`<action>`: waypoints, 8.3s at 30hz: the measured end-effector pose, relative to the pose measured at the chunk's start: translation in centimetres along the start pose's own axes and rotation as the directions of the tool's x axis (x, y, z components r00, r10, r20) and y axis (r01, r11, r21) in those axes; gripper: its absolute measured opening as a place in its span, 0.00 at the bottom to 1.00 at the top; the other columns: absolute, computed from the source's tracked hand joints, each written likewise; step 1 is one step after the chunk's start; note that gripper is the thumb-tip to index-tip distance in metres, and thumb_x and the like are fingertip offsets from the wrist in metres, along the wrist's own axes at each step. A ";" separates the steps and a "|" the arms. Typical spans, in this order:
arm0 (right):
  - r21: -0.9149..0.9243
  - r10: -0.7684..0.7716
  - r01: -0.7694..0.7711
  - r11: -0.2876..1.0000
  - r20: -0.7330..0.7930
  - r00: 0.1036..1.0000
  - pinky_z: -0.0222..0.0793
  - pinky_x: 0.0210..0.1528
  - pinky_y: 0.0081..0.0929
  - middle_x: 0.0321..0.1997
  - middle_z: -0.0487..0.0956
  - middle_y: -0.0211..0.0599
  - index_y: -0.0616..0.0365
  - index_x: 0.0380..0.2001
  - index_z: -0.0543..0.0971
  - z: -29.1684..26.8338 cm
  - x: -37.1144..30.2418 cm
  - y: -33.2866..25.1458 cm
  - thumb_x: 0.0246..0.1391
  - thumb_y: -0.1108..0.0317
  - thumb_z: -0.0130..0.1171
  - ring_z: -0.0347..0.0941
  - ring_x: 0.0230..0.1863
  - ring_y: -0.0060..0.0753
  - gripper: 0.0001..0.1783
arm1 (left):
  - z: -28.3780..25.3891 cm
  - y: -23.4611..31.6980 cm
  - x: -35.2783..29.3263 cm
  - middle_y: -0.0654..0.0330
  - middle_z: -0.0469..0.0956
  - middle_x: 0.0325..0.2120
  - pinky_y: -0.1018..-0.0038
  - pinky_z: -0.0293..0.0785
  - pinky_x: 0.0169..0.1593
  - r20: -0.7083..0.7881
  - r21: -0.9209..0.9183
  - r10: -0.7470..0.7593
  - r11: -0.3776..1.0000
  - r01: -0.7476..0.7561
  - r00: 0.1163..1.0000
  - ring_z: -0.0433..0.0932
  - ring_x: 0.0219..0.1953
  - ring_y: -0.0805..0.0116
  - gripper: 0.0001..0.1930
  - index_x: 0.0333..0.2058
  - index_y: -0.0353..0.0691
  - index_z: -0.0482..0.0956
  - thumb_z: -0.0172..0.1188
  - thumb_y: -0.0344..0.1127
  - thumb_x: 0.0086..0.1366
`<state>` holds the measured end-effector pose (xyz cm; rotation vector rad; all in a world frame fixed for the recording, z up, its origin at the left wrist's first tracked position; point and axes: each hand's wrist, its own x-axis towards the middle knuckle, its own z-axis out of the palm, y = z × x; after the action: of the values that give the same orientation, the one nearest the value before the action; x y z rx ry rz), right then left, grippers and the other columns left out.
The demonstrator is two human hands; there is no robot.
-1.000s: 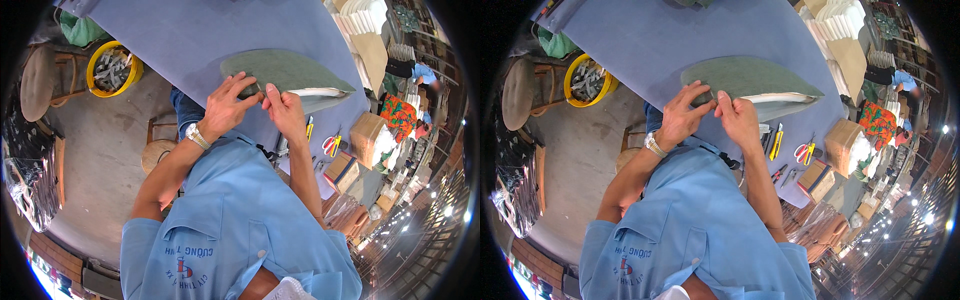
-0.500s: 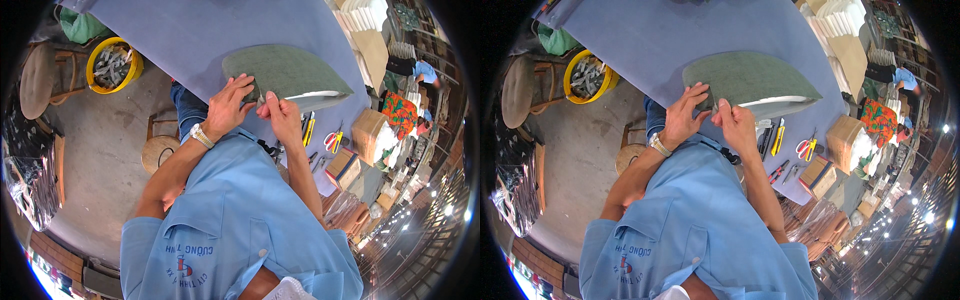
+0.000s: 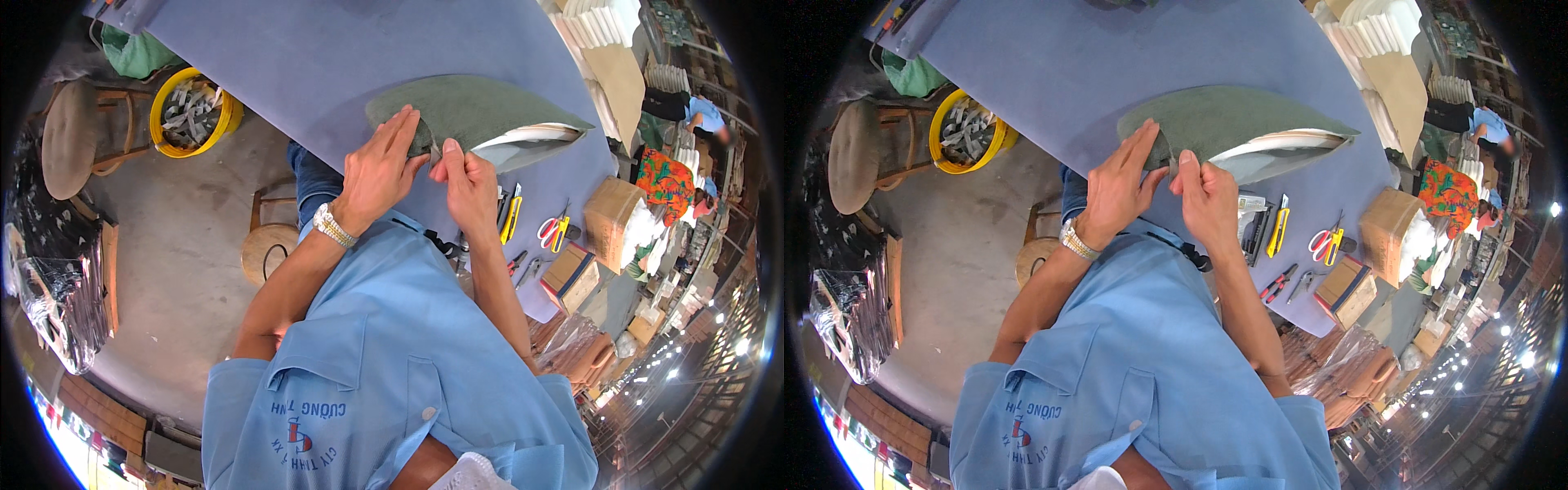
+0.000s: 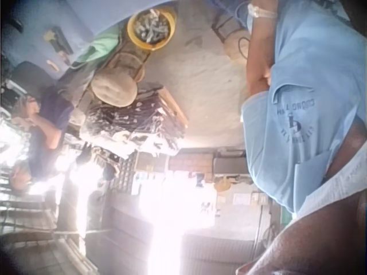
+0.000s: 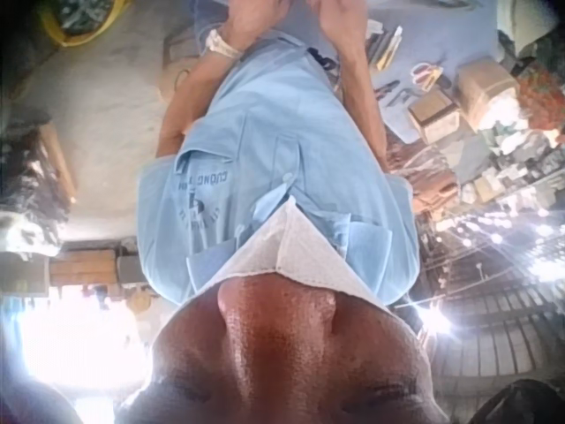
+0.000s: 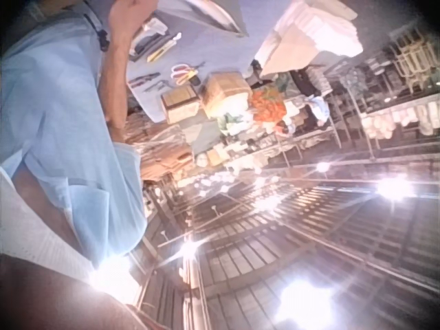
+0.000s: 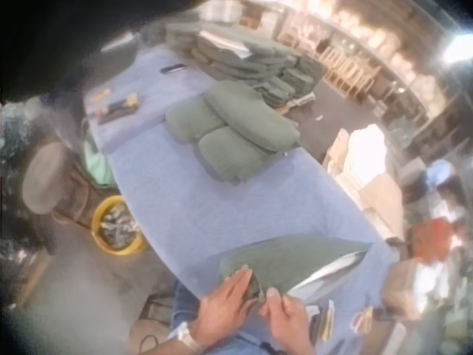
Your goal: The person staples fabric onto cushion foam using a pneumatic staple gun, then trims excess fabric with a utility knife. They repeat this process on multiple cushions, stacking finished units on the table.
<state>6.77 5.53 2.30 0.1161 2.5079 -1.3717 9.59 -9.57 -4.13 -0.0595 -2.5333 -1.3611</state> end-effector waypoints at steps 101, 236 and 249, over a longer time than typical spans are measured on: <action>0.419 0.009 -0.042 0.907 0.079 0.997 0.47 0.26 0.23 0.18 0.68 0.20 0.58 0.19 0.76 1.0 2.3 0.3 0.73 0.55 0.54 0.54 0.23 0.13 0.27 | 1.6 -0.8 0.7 0.51 0.84 0.48 0.66 0.83 0.49 -0.178 -0.294 -0.105 0.955 0.049 0.978 0.85 0.52 0.52 0.22 0.44 0.34 0.80 0.78 0.26 0.51; -0.089 0.307 -0.365 0.927 -0.380 0.872 0.75 0.43 0.37 0.38 0.81 0.43 0.65 0.54 0.75 -8.2 -6.6 23.9 0.49 0.68 0.70 0.80 0.37 0.41 0.28 | 2.2 -1.6 0.9 0.44 0.72 0.65 0.54 0.75 0.64 0.091 -0.156 -0.072 0.984 0.086 0.993 0.70 0.67 0.37 0.38 0.67 0.37 0.70 0.73 0.47 0.63; 0.175 0.212 -0.219 0.960 0.060 0.976 0.79 0.43 0.31 0.39 0.87 0.37 0.65 0.48 0.83 -5.7 -7.0 2.6 0.55 0.72 0.71 0.85 0.39 0.34 0.17 | 2.0 -0.8 0.6 0.44 0.72 0.65 0.57 0.73 0.67 0.117 -0.132 -0.095 0.985 0.110 0.989 0.71 0.67 0.41 0.38 0.67 0.37 0.69 0.74 0.33 0.59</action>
<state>12.78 12.19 5.06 0.3830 2.2565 -1.4896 8.48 -8.40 -5.69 -0.0309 -2.5592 -1.6141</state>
